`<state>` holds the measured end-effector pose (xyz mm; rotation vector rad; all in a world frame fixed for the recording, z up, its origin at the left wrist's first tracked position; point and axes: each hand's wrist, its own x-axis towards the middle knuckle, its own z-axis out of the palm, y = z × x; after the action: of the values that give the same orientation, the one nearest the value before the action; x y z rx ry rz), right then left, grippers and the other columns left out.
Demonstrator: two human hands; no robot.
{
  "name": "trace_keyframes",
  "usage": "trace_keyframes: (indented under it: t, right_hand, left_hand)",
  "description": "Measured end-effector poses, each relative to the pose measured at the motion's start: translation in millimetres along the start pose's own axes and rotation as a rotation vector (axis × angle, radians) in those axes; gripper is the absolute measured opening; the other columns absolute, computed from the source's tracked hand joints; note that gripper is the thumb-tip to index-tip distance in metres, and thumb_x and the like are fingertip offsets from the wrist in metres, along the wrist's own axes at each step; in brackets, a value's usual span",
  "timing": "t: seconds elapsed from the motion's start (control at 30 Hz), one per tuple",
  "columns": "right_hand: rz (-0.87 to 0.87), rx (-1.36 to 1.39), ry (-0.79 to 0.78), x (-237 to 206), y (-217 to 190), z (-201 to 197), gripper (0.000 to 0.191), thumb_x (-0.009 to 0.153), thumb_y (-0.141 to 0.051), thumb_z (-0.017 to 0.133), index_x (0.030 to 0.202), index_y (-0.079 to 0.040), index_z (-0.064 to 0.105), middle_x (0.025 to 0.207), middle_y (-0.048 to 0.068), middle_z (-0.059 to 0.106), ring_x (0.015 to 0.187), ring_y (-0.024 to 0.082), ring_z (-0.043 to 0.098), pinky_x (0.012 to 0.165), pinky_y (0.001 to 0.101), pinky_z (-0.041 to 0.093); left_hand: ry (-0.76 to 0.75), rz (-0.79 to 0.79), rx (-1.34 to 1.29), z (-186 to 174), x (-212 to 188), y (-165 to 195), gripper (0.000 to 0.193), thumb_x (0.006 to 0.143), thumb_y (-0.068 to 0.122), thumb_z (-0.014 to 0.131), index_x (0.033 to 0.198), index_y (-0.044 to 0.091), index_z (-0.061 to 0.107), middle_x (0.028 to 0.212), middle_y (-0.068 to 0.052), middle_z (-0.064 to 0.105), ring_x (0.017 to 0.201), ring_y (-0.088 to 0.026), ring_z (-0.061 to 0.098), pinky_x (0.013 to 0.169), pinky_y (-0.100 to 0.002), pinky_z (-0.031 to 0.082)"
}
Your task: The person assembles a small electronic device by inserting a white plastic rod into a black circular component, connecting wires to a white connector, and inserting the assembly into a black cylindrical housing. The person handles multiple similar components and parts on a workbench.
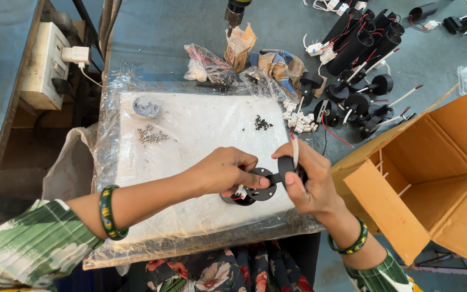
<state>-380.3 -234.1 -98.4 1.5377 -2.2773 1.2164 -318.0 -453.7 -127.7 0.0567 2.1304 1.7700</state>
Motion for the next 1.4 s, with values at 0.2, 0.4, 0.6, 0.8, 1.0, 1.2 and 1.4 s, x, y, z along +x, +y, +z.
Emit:
trace_keyframes:
  t: [0.2, 0.4, 0.6, 0.8, 1.0, 1.2, 1.4]
  right_hand:
    - [-0.050, -0.156, -0.069, 12, -13, 4, 0.033, 0.094, -0.029, 0.056, 0.111, -0.002, 0.065, 0.095, 0.013, 0.062, 0.068, 0.025, 0.062, 0.063, 0.0335, 0.051]
    - [-0.136, -0.376, -0.166, 25, -30, 8, 0.042, 0.094, -0.035, 0.062, 0.119, -0.002, 0.064, 0.101, 0.012, 0.062, 0.073, 0.032, 0.066, 0.063, 0.0389, 0.053]
    - [-0.087, -0.499, -0.217, 28, -42, 16, 0.044, 0.089, -0.039, 0.065, 0.113, -0.003, 0.066, 0.092, 0.013, 0.060, 0.062, 0.032, 0.063, 0.055, 0.0409, 0.051]
    - [0.015, -0.358, -0.227, 21, -44, 10, 0.038, 0.093, -0.036, 0.061, 0.116, -0.007, 0.068, 0.095, 0.011, 0.065, 0.073, 0.031, 0.066, 0.061, 0.0394, 0.051]
    - [0.151, -0.038, -0.039, 6, -26, 12, 0.039, 0.097, -0.034, 0.056, 0.118, -0.003, 0.067, 0.086, 0.009, 0.057, 0.073, 0.021, 0.057, 0.068, 0.0314, 0.044]
    - [0.176, -0.051, -0.002, 2, -19, 18, 0.041, 0.099, -0.034, 0.055, 0.121, -0.001, 0.066, 0.088, 0.010, 0.058, 0.073, 0.021, 0.055, 0.068, 0.0313, 0.042]
    - [0.184, -0.159, -0.080, 12, -33, 13, 0.042, 0.099, -0.038, 0.058, 0.123, -0.005, 0.069, 0.089, 0.010, 0.061, 0.072, 0.026, 0.062, 0.066, 0.0335, 0.049]
  left_hand:
    - [0.041, -0.050, -0.022, -6, -5, -1, 0.053, 0.077, 0.037, 0.085, 0.053, 0.008, 0.048, 0.045, -0.002, 0.051, 0.034, -0.012, 0.049, 0.039, -0.030, 0.034]
    - [0.054, -0.129, -0.073, -8, -5, -6, 0.041, 0.078, 0.024, 0.081, 0.053, 0.006, 0.053, 0.048, -0.004, 0.053, 0.033, -0.013, 0.047, 0.038, -0.032, 0.034]
    - [0.045, -0.137, -0.123, -8, 1, -17, 0.037, 0.077, 0.018, 0.078, 0.054, 0.003, 0.054, 0.048, -0.005, 0.051, 0.033, -0.015, 0.047, 0.035, -0.033, 0.033]
    - [-0.130, -0.044, -0.160, -7, -2, -18, 0.033, 0.085, 0.029, 0.078, 0.070, 0.002, 0.065, 0.056, -0.004, 0.055, 0.045, -0.017, 0.054, 0.043, -0.033, 0.041]
    - [0.192, 0.356, 0.324, -7, -54, -21, 0.063, 0.075, 0.042, 0.080, 0.123, 0.008, 0.057, 0.113, -0.014, 0.064, 0.090, -0.027, 0.070, 0.076, -0.041, 0.057]
    - [0.591, 0.596, 0.356, 45, -68, -67, 0.069, 0.085, 0.044, 0.083, 0.133, 0.006, 0.050, 0.139, -0.014, 0.062, 0.119, -0.031, 0.068, 0.097, -0.039, 0.058]
    - [0.868, 0.748, 0.309, 51, -56, -70, 0.066, 0.074, 0.036, 0.087, 0.125, 0.006, 0.058, 0.120, -0.012, 0.064, 0.111, -0.032, 0.064, 0.091, -0.041, 0.054]
